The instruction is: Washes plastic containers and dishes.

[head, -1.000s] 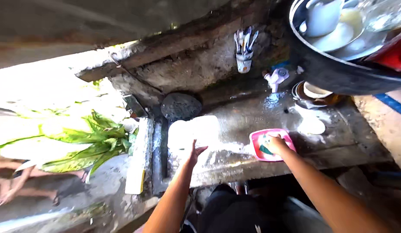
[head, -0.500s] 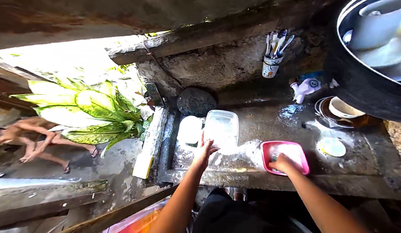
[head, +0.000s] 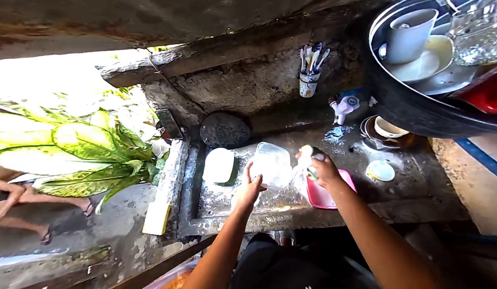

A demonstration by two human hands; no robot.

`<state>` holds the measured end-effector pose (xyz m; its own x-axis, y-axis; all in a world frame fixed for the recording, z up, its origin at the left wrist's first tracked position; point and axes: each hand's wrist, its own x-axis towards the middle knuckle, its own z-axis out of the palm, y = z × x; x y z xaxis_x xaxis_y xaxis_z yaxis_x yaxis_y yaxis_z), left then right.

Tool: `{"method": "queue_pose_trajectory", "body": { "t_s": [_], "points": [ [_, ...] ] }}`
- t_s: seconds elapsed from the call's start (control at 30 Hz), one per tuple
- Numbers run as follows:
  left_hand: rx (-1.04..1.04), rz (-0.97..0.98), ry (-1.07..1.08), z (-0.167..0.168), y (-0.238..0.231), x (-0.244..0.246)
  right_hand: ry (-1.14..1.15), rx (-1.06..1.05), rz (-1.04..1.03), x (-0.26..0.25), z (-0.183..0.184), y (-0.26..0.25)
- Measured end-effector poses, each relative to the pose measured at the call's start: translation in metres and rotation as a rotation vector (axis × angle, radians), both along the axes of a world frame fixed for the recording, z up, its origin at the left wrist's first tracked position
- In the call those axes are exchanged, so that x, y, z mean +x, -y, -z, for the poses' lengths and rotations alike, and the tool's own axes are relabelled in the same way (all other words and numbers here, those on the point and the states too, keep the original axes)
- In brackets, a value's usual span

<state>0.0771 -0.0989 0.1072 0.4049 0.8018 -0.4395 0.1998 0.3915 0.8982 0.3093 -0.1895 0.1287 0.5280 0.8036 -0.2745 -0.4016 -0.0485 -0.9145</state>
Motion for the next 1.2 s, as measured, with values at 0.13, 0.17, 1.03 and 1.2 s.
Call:
{"method": "queue_pose_trajectory", "body": {
  "t_s": [0.13,0.17,1.03,1.2],
  "points": [
    [-0.031,0.014,-0.008,-0.003,0.011,0.016,0.251,-0.203,-0.019,-0.020,-0.029,-0.051],
    [-0.038,0.011,-0.009,-0.003,0.013,0.018,0.295,-0.276,-0.035,-0.021,-0.026,-0.060],
    [0.141,-0.288,-0.079,0.016,-0.020,-0.033,-0.456,-0.409,0.160,0.040,0.137,0.083],
    [-0.265,-0.400,0.249,0.019,-0.004,-0.046,-0.564,0.173,0.030,0.004,0.058,0.053]
  ]
}}
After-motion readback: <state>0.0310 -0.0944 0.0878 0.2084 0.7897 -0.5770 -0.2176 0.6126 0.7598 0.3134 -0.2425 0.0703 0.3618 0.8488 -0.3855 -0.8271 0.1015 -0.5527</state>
